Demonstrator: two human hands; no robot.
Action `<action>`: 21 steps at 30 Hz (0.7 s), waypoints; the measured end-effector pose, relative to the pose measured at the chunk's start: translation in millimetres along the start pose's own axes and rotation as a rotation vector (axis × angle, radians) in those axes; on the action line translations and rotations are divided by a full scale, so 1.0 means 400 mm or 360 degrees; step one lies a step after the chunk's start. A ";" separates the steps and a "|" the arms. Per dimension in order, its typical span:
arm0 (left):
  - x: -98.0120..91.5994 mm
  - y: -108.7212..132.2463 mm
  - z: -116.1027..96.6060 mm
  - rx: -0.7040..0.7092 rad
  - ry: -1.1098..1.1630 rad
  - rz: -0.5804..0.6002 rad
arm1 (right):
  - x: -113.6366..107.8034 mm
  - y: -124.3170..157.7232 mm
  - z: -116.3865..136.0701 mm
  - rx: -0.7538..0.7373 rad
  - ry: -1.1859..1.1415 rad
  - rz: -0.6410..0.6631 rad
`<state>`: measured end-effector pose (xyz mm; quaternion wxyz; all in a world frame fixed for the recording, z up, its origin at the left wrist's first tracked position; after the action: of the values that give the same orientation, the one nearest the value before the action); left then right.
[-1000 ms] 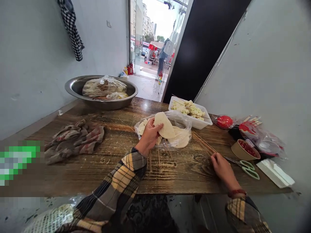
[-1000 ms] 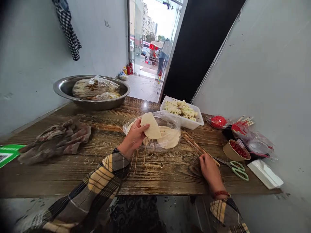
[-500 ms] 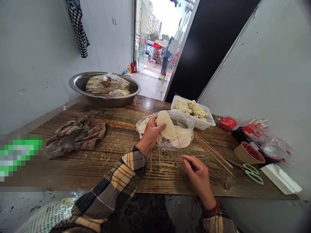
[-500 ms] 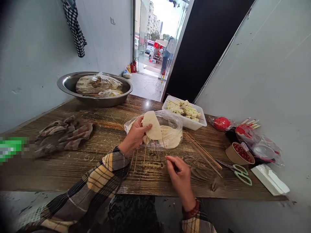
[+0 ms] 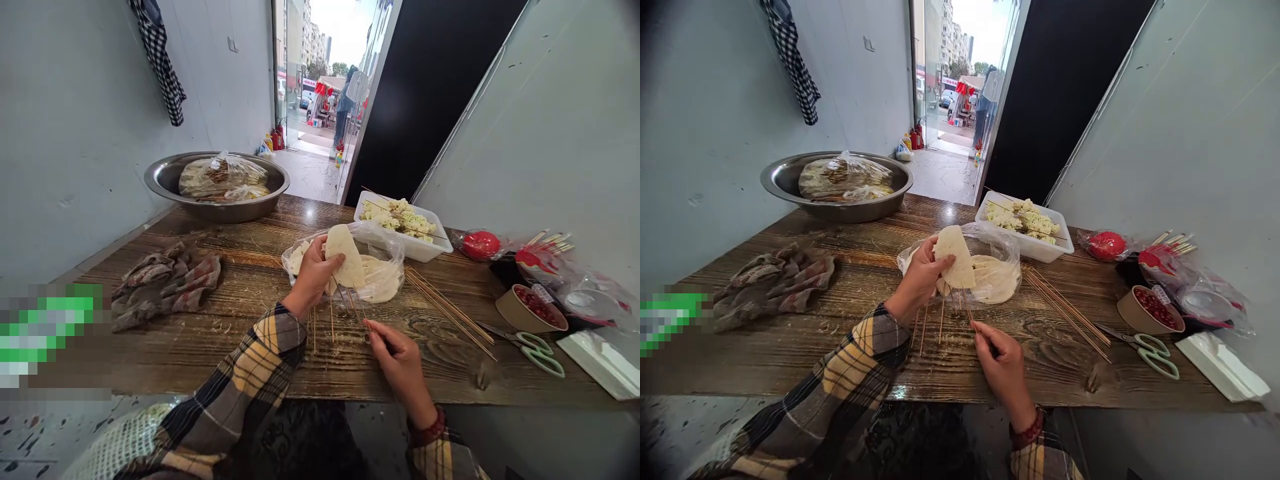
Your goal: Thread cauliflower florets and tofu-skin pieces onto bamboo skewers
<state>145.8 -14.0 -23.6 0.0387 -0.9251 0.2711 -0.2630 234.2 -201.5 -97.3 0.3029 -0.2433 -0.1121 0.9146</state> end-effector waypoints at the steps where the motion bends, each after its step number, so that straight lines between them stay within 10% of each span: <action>1: 0.001 0.001 0.000 -0.0006 -0.0005 0.0007 | 0.000 -0.002 -0.001 0.0005 -0.0007 -0.0010; 21: 0.026 0.023 0.005 0.0018 -0.0331 0.0197 | 0.004 -0.022 -0.001 0.0039 -0.0019 -0.0046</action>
<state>149.9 -27.3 -22.2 0.0881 -0.9287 0.3206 -0.1642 237.7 -193.6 -95.2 0.3184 -0.2326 -0.1063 0.9128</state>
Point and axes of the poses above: each hand's wrist, its own y-axis away from the middle knuckle, its own x-axis out of the palm, z = x × y, the point moved 2 cm from there along -y, towards the middle knuckle, and after that the axes turned 5 degrees about y, right-handed, at the moved point
